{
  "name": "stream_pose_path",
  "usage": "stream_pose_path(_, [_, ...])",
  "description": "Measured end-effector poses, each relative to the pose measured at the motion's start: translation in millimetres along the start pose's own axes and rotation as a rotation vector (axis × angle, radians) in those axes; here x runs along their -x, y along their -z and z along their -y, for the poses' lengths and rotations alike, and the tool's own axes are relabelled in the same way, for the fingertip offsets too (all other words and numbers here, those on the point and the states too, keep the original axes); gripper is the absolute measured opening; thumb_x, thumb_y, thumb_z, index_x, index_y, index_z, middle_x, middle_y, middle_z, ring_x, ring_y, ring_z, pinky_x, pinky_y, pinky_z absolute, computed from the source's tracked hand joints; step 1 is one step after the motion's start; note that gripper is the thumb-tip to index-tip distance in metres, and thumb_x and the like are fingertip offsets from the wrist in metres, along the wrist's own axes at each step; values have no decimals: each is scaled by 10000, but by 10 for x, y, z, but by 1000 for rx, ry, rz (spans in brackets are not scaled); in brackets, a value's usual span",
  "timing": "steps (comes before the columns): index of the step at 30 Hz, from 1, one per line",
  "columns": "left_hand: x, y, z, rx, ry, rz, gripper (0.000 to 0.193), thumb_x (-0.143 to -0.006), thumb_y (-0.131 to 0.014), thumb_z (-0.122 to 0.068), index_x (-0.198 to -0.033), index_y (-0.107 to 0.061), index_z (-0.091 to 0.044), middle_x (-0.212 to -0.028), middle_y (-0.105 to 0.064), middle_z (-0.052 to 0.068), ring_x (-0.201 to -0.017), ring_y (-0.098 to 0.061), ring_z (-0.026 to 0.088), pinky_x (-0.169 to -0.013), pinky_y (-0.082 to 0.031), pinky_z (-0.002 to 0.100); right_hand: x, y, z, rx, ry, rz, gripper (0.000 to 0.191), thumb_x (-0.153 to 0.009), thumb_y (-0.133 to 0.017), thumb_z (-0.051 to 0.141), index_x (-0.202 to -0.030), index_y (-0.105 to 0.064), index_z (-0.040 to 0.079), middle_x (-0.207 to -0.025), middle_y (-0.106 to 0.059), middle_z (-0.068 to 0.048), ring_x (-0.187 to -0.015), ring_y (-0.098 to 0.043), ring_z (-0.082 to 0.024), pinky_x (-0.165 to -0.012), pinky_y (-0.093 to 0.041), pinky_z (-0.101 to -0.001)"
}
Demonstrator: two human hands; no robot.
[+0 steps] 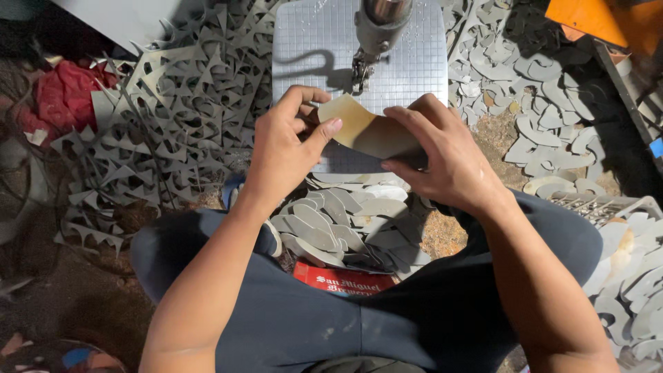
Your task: The person sits cross-legged on the floor and uses a sewing machine to stitch individual gray fabric pieces. They repeatedly pick up a piece, position it under the needle, guide it through the machine, and place the finished piece into a pile on their lap.
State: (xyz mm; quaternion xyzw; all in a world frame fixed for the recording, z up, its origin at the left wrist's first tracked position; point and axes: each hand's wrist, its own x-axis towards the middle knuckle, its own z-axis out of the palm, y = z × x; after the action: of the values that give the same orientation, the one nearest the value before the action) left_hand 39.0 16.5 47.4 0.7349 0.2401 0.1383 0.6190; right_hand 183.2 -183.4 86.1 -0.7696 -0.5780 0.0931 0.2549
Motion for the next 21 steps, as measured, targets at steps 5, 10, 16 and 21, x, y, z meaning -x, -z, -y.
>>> stream_pose_path(5, [68,-2,-109,-139,-202,-25,286,-960,-771,-100,-1202,-639,-26,-1049,-734,50,-851,-742,117,-710,-616,279,41,13,-5,-59,-47,17,676,-800,-848,200,-1397,-584,24,-1096,-573,-181,-979,-611,-341,-832,-535,-448])
stream_pose_path(10, [243,-203,-200,-684,-767,-85,509,-724,-807,-215,-1184,-668,-46,-1108,-704,135,-1003,-693,287,-860,-566,370,115,162,-16,-289,-108,48,560,-863,-830,272,-1307,-622,0,-1104,-711,-155,-928,-735,-223,-818,-614,-349])
stream_pose_path(16, [468,-355,-87,-249,-513,-11,142,-998,-690,-151,-1120,-709,-80,-1117,-744,46,-930,-730,162,-795,-575,308,294,413,219,-1246,-107,-138,564,-885,-753,374,-1299,-592,26,-1061,-748,-106,-826,-693,-173,-730,-577,-290])
stream_pose_path(21, [622,-577,-52,153,-210,-59,236,-1076,-647,-222,-1133,-751,-18,-968,-721,90,-827,-627,172,-737,-517,318,147,104,358,-294,40,-183,295,-946,-714,111,-1186,-619,-31,-1015,-678,-188,-859,-676,-300,-756,-520,-351])
